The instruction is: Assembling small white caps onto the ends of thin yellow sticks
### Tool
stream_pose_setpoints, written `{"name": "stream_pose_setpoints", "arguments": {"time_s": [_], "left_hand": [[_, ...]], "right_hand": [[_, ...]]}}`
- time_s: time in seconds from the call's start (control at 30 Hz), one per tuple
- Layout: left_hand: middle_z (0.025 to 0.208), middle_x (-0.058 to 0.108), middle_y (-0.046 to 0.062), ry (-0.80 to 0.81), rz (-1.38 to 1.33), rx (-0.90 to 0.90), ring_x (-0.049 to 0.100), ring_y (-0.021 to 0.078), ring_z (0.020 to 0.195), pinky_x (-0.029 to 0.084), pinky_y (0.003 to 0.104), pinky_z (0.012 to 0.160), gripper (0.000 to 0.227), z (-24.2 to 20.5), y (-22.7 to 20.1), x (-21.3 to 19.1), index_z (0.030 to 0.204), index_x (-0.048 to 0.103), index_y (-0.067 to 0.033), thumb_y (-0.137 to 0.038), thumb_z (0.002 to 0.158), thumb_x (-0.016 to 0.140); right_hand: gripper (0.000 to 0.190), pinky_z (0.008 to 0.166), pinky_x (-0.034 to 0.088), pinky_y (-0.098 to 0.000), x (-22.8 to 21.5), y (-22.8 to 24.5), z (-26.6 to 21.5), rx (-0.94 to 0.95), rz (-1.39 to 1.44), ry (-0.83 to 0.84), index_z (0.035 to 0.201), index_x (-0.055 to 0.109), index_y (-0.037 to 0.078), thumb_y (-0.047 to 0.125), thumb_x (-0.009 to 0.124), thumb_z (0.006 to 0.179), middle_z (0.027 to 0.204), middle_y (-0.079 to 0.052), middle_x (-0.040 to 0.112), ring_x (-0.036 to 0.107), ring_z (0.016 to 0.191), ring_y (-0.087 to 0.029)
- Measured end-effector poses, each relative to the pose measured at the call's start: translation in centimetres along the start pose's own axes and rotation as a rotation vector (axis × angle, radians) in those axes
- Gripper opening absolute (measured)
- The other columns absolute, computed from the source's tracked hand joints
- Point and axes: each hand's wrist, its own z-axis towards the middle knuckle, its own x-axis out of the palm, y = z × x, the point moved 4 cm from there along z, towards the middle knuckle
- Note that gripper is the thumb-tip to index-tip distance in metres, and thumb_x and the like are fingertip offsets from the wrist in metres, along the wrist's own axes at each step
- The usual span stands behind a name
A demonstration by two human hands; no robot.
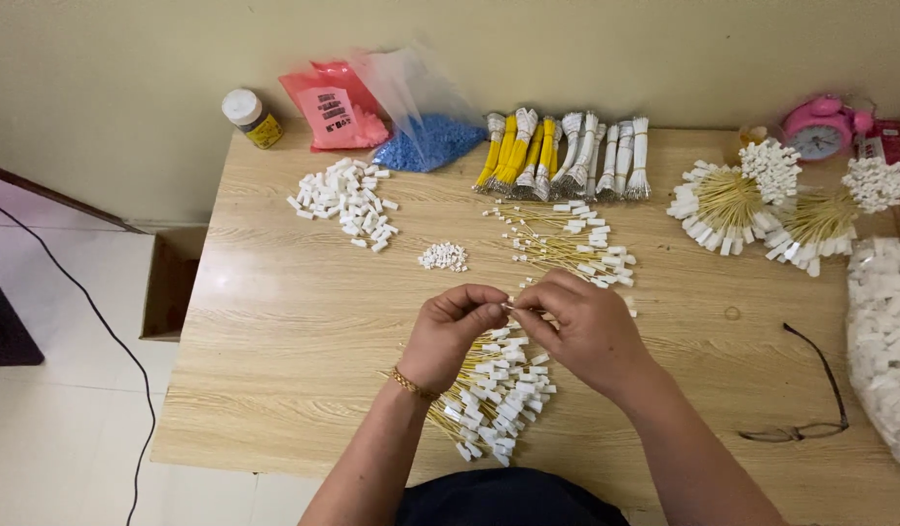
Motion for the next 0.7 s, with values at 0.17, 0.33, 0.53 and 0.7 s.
{"name": "stream_pose_setpoints", "arguments": {"time_s": [0.17, 0.33, 0.53, 0.7], "left_hand": [[0.088, 0.069, 0.013, -0.005, -0.302, -0.106, 0.071, 0.0213, 0.078, 0.061, 0.032, 0.074, 0.017, 0.5, 1.9, -0.6, 0.103, 0.066, 0.0026, 0.0, 0.087, 0.067], [0.088, 0.069, 0.014, 0.004, -0.383, -0.159, 0.072, 0.0222, 0.077, 0.062, 0.033, 0.072, 0.016, 0.4, 1.8, -0.6, 0.105, 0.064, 0.0008, 0.0, 0.089, 0.063], [0.09, 0.07, 0.013, 0.002, -0.406, -0.191, 0.072, 0.0206, 0.078, 0.062, 0.032, 0.073, 0.017, 0.2, 1.9, -0.8, 0.107, 0.063, -0.0004, -0.002, 0.09, 0.063], [0.09, 0.07, 0.014, -0.019, -0.366, -0.176, 0.072, 0.0219, 0.078, 0.061, 0.032, 0.074, 0.018, 0.0, 2.0, -0.6, 0.107, 0.064, 0.0011, -0.001, 0.089, 0.065]], "right_hand": [[0.005, 0.061, 0.052, -0.0339, -0.6, 0.9, 0.6, 0.041, 0.142, 0.049, 0.09, 0.071, 0.014, 0.014, 0.067, 0.088, 0.078, -0.007, 0.066, 0.065, 0.066, -0.024], [0.004, 0.06, 0.053, -0.033, -0.3, 0.3, 0.4, 0.033, 0.128, 0.06, 0.091, 0.07, 0.011, 0.012, 0.066, 0.089, 0.085, -0.008, 0.067, 0.068, 0.071, -0.026], [0.002, 0.064, 0.055, -0.0347, 0.0, 0.4, 0.3, -0.055, 0.015, 0.037, 0.088, 0.066, 0.009, 0.009, 0.067, 0.087, 0.089, -0.009, 0.066, 0.069, 0.079, -0.029], [0.004, 0.074, 0.053, -0.0358, 0.4, -0.4, -0.1, -0.157, -0.106, -0.086, 0.083, 0.067, 0.015, 0.014, 0.071, 0.084, 0.092, -0.002, 0.067, 0.067, 0.087, -0.025]]}}
